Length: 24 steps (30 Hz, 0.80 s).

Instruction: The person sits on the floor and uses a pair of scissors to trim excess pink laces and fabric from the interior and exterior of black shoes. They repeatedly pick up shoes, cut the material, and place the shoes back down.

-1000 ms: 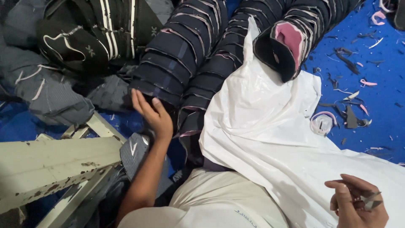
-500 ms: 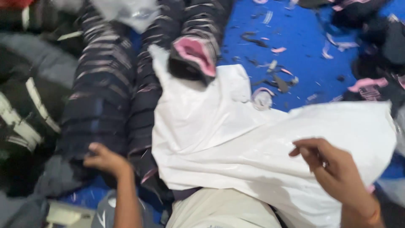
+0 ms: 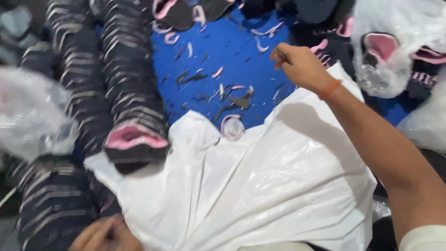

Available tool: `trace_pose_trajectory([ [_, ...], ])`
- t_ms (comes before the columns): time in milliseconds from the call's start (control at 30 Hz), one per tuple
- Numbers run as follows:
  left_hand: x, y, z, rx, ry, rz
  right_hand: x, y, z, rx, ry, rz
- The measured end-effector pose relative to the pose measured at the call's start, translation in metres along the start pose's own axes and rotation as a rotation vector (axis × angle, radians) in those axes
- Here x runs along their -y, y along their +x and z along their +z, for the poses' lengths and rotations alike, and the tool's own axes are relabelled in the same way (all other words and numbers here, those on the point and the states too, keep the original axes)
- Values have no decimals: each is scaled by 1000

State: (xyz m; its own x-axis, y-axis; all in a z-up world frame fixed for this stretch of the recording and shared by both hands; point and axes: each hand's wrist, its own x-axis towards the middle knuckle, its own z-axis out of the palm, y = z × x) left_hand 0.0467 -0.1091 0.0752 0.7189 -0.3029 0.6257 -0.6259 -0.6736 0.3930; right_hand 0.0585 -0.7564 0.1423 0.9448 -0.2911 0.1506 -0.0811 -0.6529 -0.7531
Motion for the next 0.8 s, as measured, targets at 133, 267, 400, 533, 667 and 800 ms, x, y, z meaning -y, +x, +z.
trace_pose_trajectory([
  [133,-106,143,116,193,-106,171,-54,25,-15,-105,-389,75],
  [267,-123,164,203,501,-302,321,-139,71,-29,-251,-710,30],
  [400,-119,154,240,642,-463,304,-207,134,-31,-369,-812,-14],
  [533,-109,145,248,664,-408,121,-258,219,3,-434,-419,-131],
  [667,-106,144,259,653,-447,59,-286,292,62,-487,338,406],
  [800,-106,142,265,688,-517,52,-270,319,93,-648,407,380],
])
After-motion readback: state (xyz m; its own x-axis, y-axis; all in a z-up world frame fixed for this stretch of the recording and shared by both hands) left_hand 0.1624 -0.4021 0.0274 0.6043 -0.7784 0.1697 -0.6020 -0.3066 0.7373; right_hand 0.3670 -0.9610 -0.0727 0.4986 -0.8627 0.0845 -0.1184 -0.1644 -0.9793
